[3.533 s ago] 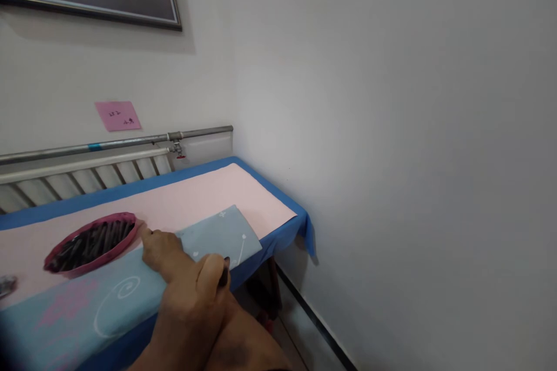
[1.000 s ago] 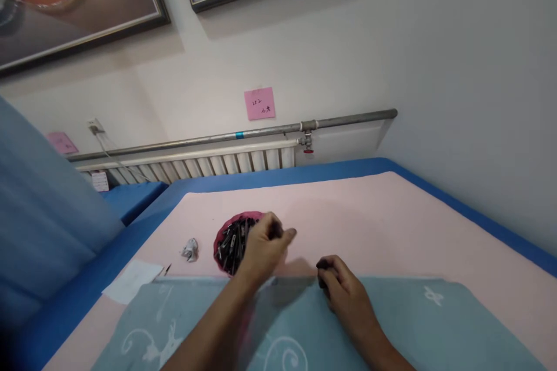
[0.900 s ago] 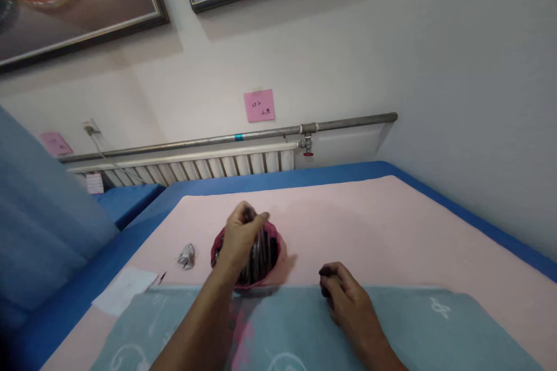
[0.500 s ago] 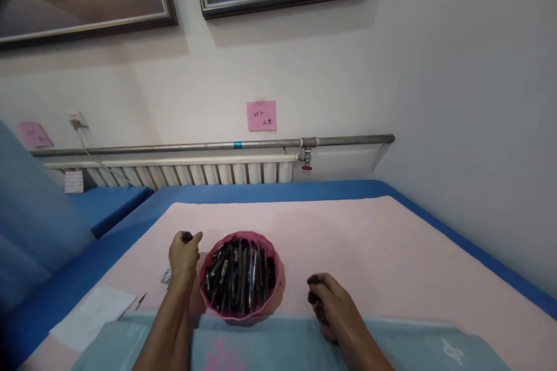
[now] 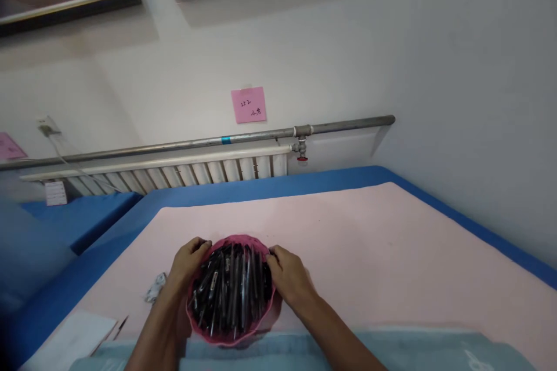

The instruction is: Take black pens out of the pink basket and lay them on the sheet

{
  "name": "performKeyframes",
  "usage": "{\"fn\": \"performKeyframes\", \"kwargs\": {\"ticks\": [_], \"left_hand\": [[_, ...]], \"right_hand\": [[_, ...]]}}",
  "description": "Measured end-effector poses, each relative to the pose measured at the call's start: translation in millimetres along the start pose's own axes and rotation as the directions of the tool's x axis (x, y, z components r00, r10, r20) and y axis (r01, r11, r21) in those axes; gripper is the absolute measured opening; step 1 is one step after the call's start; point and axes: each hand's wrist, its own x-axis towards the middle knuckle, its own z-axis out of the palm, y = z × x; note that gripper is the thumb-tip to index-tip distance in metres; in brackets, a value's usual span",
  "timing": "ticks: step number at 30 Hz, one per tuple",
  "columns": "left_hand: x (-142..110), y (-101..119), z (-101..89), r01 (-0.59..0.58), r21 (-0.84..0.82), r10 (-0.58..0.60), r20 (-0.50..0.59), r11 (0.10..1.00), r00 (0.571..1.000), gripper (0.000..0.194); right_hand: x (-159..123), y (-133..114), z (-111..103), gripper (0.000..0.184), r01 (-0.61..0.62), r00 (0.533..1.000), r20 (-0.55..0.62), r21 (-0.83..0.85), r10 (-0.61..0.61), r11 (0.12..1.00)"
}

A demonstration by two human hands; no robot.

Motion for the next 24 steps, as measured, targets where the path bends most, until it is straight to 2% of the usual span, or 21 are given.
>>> {"fn": "performKeyframes", "kwargs": {"ticks": [6,9,19,24], "left_hand": [[15,5,27.2,-0.007,-0.089,0.014,0.072,0.996,0.997,0.028],[18,7,35.1,0.003,-0.144,0.01,0.092,0.99,0.996,0.027],[16,0,39.7,0.041,-0.311,-0.013,0.09,0.95,0.996,0.028],[6,3,33.0,0.057,-0.36,-0.01,0.13,0.931,0.991,0.024]], "right_hand": [[16,17,-11,0.026,-0.006,0.999,-0.036,-0.047,0.004,0.999],[20,20,-15,0.026,-0.02,0.999,-0.039,-0.056,0.018,0.998],[17,17,-15,0.025,-0.058,0.998,-0.037,-0.066,0.055,0.996],[16,17,-11,0.024,-0.061,0.997,-0.053,-0.092,0.056,0.994]]}}
